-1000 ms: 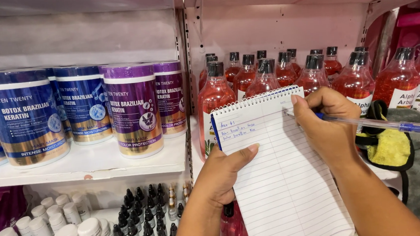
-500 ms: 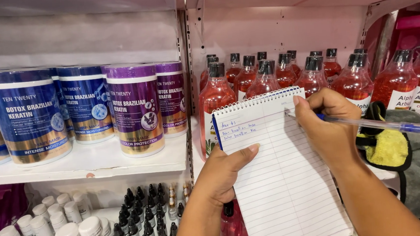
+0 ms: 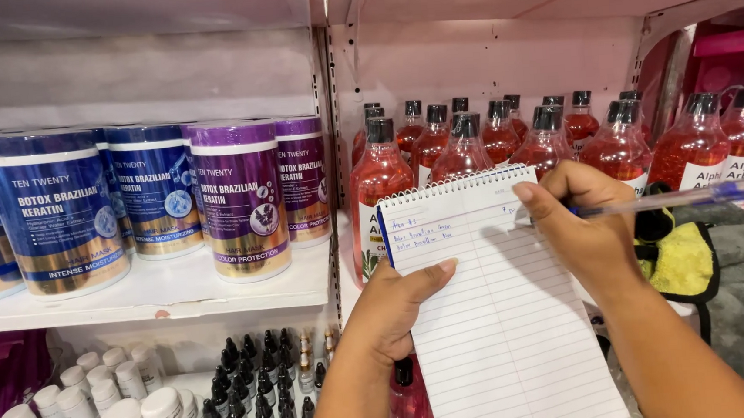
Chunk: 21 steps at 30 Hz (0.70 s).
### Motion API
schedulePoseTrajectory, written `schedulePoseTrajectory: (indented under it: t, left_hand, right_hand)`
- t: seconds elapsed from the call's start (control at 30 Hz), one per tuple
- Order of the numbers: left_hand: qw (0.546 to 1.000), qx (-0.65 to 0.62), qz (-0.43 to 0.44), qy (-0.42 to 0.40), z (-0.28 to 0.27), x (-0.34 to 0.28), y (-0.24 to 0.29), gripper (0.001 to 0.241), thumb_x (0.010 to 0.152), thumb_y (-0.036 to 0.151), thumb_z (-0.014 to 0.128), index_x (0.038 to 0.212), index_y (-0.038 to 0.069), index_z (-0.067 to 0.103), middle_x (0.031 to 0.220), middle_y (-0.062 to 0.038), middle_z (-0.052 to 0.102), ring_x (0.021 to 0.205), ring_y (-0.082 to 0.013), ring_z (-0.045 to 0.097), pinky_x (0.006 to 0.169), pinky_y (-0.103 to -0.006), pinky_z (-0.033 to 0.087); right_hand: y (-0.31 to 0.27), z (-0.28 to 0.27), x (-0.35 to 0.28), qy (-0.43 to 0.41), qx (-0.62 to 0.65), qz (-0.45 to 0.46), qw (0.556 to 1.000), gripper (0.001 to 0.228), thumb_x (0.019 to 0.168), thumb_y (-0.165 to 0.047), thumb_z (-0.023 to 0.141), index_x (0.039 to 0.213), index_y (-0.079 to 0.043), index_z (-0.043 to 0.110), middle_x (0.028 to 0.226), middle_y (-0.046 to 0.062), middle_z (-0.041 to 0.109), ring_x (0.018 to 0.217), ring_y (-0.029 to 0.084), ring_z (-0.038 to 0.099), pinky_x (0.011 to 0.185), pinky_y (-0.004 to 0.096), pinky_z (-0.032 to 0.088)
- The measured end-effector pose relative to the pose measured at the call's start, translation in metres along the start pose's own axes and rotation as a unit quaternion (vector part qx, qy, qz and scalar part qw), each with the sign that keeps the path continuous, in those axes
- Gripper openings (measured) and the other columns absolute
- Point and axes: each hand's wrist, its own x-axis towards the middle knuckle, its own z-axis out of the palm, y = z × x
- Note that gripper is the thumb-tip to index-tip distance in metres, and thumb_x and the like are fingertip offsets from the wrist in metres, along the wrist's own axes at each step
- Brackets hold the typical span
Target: The person holds a notepad and pen in front of shelves stocked with beauty products. They write down information on the notepad while looking at the products, specifically counting bottles of Alpha Arbutin and other items on the shelves.
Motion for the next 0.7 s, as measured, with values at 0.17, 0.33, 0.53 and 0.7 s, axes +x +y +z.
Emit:
schedulePoseTrajectory:
  t: [0.17, 0.33, 0.53, 0.7]
  left_hand:
    - [1.0, -0.002, -0.019, 0.017, 0.0, 0.0, 0.002, 0.042, 0.085, 0.004, 0.071, 0.126, -0.003, 0.064, 0.119, -0.019, 0.073, 0.107, -0.0295, 0.073, 0.089, -0.0422, 0.061]
    - [1.0, -0.011, -0.009, -0.01, -0.002, 0.0, -0.001, 0.042, 0.087, 0.004, 0.07, 0.128, -0.003, 0.064, 0.12, -0.018, 0.073, 0.108, -0.0285, 0.071, 0.09, -0.0408, 0.06]
    - [1.0, -0.005, -0.003, -0.019, -0.001, -0.001, 0.001, 0.042, 0.087, 0.004, 0.069, 0.128, -0.003, 0.064, 0.121, -0.017, 0.073, 0.109, -0.0281, 0.071, 0.09, -0.0402, 0.06]
    - [1.0, -0.015, -0.01, -0.012, -0.001, -0.002, 0.001, 0.042, 0.087, 0.004, 0.069, 0.128, -0.003, 0.064, 0.12, -0.018, 0.072, 0.107, -0.0287, 0.071, 0.089, -0.0408, 0.06]
  right_hand:
    - [0.006, 0.008, -0.001, 0.037, -0.014, 0.005, 0.999, 0.035, 0.1, -0.012, 0.074, 0.073, -0.007, 0.052, 0.069, -0.003, 0.058, 0.061, 0.003, 0.046, 0.052, 0.022, 0.037]
    - [-0.001, 0.012, -0.003, 0.06, -0.029, 0.01, 0.998, 0.033, 0.101, -0.009, 0.072, 0.073, -0.007, 0.055, 0.068, -0.003, 0.058, 0.06, 0.002, 0.046, 0.051, 0.022, 0.035]
    - [-0.006, 0.015, -0.003, 0.063, -0.051, 0.019, 0.997, 0.032, 0.099, -0.005, 0.072, 0.072, -0.007, 0.055, 0.069, -0.005, 0.057, 0.062, 0.001, 0.045, 0.053, 0.021, 0.034]
    - [-0.002, 0.015, -0.004, 0.049, -0.073, -0.014, 0.996, 0.031, 0.098, -0.004, 0.071, 0.072, -0.007, 0.055, 0.068, -0.005, 0.056, 0.062, 0.001, 0.044, 0.052, 0.022, 0.033]
